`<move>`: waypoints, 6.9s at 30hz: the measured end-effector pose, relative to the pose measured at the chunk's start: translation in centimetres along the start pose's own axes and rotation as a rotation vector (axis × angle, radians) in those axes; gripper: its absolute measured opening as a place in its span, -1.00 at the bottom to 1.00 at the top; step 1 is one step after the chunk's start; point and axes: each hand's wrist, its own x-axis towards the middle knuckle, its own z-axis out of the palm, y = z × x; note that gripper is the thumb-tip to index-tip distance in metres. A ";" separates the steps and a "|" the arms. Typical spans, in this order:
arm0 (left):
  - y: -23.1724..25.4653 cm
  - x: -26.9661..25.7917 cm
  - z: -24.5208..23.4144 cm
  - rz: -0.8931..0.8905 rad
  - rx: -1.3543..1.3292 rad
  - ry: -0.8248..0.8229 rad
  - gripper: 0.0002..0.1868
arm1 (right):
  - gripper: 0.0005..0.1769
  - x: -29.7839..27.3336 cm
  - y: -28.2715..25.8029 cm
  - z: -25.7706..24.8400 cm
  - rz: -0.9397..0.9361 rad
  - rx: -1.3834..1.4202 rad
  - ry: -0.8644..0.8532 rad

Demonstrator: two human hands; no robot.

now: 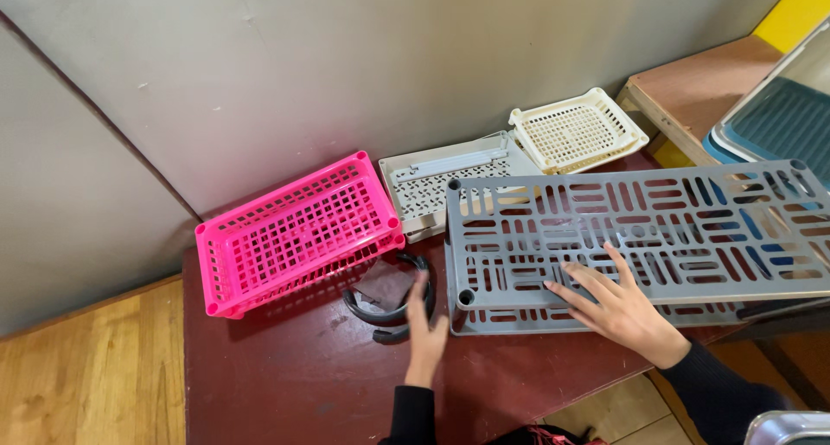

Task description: The person disassembles a white plastic stool by removing its legs, then places the seat on the table. They then bring a gray plastic chair with black legs, remove the legs, and place the seat on the table. Finally, they reattach the legs to the gray chair seat.

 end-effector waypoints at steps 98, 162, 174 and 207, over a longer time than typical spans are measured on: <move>29.0 -0.4 29.7 1.030 0.872 0.023 -0.76 | -0.49 -23.5 30.8 12.9 0.981 1.550 0.461; 21.0 2.6 30.4 1.661 1.037 0.410 -0.40 | -0.50 -20.1 30.6 -4.2 1.251 1.939 0.281; 5.1 11.1 13.7 0.591 1.077 0.179 -0.50 | -0.56 -22.1 32.0 -4.2 1.388 1.733 0.470; -0.3 17.3 5.4 -0.069 0.677 0.292 0.00 | -0.21 -28.6 31.8 0.6 1.057 1.702 0.571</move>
